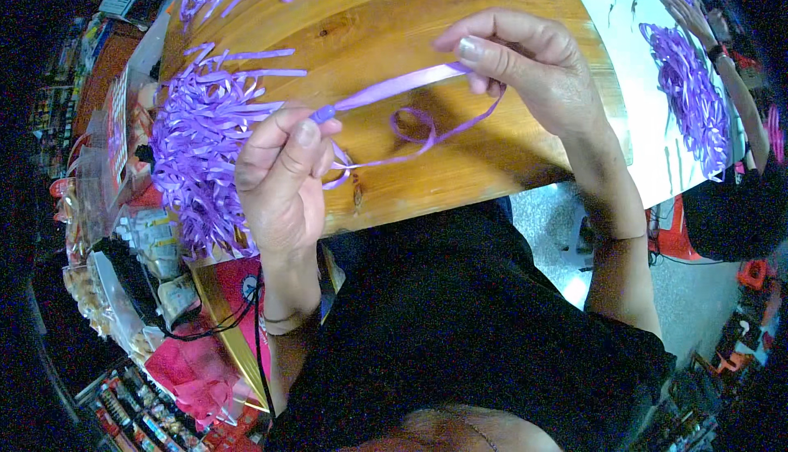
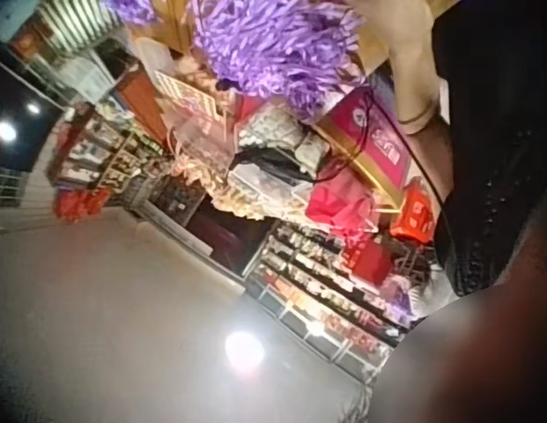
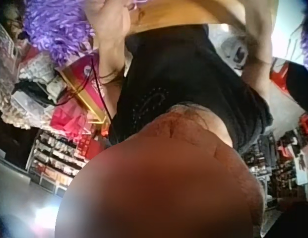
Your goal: Assembling purple ribbon decorations by twisting individual strips into a bunch.
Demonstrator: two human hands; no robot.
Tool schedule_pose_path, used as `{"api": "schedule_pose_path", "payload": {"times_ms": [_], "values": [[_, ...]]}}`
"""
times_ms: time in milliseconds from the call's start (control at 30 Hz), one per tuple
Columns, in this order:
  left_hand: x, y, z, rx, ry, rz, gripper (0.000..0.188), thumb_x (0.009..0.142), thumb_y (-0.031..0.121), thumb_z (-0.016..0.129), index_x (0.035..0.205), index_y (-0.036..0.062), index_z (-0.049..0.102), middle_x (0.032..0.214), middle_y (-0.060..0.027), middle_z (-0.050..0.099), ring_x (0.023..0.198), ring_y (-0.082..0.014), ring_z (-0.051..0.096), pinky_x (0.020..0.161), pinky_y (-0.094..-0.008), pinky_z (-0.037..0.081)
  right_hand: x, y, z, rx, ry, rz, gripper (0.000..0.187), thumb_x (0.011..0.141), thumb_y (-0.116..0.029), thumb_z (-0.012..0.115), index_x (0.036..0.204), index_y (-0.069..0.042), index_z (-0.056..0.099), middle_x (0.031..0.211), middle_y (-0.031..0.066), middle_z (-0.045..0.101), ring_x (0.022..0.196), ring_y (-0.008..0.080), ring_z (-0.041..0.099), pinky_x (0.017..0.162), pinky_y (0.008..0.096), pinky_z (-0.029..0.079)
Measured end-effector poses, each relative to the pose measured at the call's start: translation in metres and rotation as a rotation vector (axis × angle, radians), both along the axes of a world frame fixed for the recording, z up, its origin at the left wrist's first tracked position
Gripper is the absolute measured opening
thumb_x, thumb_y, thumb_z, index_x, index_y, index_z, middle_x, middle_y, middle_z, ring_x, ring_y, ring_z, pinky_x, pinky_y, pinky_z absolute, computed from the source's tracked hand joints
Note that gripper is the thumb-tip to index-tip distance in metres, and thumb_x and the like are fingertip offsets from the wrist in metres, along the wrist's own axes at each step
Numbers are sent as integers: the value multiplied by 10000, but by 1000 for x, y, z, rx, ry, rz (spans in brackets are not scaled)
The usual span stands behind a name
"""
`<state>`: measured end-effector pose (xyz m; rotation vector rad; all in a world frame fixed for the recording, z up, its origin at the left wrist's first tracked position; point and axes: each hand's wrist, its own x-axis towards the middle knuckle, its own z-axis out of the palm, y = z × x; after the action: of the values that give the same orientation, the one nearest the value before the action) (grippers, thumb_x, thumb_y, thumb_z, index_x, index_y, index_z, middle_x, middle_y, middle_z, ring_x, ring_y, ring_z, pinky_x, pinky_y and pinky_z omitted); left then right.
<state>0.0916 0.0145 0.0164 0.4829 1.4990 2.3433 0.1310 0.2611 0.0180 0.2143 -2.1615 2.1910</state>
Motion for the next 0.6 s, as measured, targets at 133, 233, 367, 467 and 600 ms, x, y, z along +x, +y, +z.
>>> {"api": "schedule_pose_path", "payload": {"times_ms": [133,233,367,467,600], "values": [[10,1,-1,-103,46,39,66,836,-16,595,897,-26,618,786,-33,561,718,-78,502,645,-195,383,6,-4,-7,621,292,-251,222,846,-164,607,1007,-13,632,842,63,613,771,133,583,656,240,445],[17,5,-4,-184,108,41,57,835,-11,598,887,-24,618,762,-16,536,679,-65,457,607,-190,349,6,-20,2,975,703,-282,298,767,-218,674,990,-22,643,923,111,618,817,207,603,707,284,458],[21,4,-15,-187,219,55,45,826,-4,612,869,-17,610,746,-3,512,645,-53,409,570,-186,312,7,-51,10,718,899,-100,394,650,-225,733,977,-19,653,951,111,624,817,237,603,717,323,459],[24,3,-12,-204,296,34,55,820,8,626,866,-12,603,731,1,495,633,-50,400,558,-182,304,8,-58,4,639,851,-75,389,639,-183,746,978,-12,658,892,99,633,802,218,601,701,315,455],[28,2,-12,-235,401,43,73,817,23,639,875,-6,605,724,7,486,613,-48,393,533,-188,295,10,-59,-1,574,801,-26,329,664,-134,735,952,9,663,804,93,635,767,200,604,659,300,460]]}}
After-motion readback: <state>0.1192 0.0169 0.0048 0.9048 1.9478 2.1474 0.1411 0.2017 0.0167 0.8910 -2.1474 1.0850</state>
